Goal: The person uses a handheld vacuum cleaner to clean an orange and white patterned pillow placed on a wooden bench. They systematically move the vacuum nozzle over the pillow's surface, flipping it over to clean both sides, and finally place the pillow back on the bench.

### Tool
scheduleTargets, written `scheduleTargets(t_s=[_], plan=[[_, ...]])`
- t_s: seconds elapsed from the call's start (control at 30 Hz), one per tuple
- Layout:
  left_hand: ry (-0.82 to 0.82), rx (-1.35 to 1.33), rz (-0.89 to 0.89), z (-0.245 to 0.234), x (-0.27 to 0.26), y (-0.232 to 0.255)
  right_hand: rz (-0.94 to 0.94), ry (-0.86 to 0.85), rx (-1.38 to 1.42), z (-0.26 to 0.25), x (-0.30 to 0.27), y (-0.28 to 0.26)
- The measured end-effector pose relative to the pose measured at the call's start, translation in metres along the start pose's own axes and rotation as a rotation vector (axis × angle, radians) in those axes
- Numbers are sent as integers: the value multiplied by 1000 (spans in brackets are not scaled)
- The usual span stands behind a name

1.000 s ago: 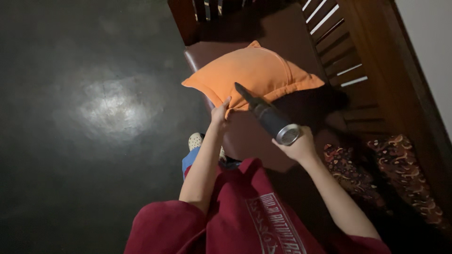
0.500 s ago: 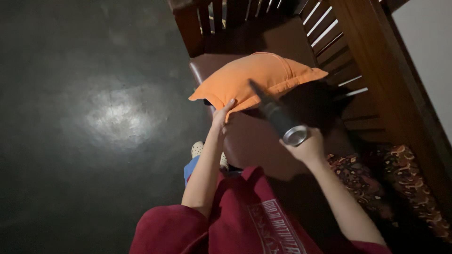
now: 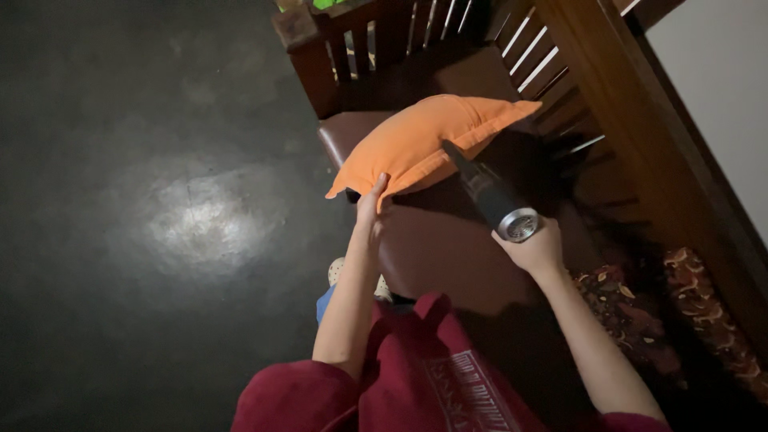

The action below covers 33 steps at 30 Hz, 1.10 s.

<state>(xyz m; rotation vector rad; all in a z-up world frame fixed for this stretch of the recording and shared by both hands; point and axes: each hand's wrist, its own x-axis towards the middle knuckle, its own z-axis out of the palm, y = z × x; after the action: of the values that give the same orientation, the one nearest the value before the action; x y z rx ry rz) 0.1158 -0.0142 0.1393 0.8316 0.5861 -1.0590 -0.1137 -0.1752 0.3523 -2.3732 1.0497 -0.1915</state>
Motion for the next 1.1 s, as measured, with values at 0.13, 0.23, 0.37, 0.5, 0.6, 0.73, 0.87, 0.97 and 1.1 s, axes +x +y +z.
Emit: scheduleTargets(t_s=[0.13,0.23,0.37,0.5,0.6,0.73,0.87,0.97,1.1], plan=[[-22,53,-8,3,0,2,-22,-168,-24,14,-24,-11],[-27,69,-4,-6,8,3,-217,-164,-40,29,-34,-7],[-167,-106,-39,-26,27,1,6,-187,-81,30,-4,22],[-163,-124,-74,-36,51,-8,-159,3,-105,34,-2,22],[-139,-142,-70,-41,56,-6,-307,9,-233,44,-21,7],[-60,-132,-63,-35,40,7,-102,-224,-25,34,-17,9],[-70,25,-60,-21,16,18,-110,-162,-75,26,0,4],[-292,18,40,-17,3,24,-168,-159,-12,26,-16,-20],[-246,4,6,-11,-15,33,-6,-363,-52,20,-14,-35]])
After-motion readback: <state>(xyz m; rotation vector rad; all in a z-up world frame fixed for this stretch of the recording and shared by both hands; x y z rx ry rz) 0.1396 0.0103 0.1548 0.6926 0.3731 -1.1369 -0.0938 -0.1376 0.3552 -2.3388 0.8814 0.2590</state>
